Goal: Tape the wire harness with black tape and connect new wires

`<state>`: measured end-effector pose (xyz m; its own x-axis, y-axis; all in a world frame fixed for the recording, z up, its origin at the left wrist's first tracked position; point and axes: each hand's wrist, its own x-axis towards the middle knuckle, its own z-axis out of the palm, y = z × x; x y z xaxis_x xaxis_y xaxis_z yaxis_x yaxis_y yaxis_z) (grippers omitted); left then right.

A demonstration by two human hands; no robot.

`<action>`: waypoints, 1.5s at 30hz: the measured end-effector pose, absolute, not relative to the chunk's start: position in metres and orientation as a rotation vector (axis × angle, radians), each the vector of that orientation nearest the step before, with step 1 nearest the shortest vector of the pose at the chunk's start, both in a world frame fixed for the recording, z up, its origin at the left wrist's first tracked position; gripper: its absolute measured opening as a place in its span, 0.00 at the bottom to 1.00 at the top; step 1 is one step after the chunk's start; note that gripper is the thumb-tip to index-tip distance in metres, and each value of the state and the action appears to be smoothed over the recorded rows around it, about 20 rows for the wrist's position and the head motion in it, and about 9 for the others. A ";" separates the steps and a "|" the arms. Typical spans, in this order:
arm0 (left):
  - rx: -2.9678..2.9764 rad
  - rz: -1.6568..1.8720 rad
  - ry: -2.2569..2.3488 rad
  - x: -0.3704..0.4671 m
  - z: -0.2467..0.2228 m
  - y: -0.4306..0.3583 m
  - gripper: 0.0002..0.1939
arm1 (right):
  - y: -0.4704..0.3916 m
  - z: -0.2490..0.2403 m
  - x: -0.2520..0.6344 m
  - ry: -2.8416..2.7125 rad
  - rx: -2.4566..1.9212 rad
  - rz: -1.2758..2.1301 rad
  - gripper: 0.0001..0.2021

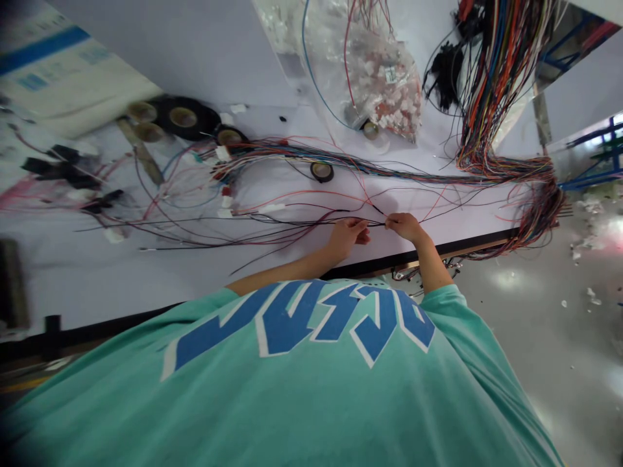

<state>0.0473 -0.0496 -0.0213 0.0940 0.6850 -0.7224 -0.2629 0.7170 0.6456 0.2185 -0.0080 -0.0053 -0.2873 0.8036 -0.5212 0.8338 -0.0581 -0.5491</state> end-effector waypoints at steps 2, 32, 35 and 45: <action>0.461 0.698 1.333 0.048 -0.021 -0.050 0.03 | -0.008 -0.004 0.217 2.114 1.864 -1.223 0.11; 1.438 0.290 1.596 0.034 -0.017 -0.019 0.05 | -0.002 -0.001 0.215 2.117 1.767 -1.273 0.12; 1.589 0.264 1.555 0.032 -0.016 -0.026 0.09 | -0.001 -0.001 0.217 2.098 1.789 -1.325 0.13; 1.932 0.162 1.440 0.037 -0.004 -0.036 0.11 | -0.001 -0.002 0.217 2.104 1.849 -1.277 0.12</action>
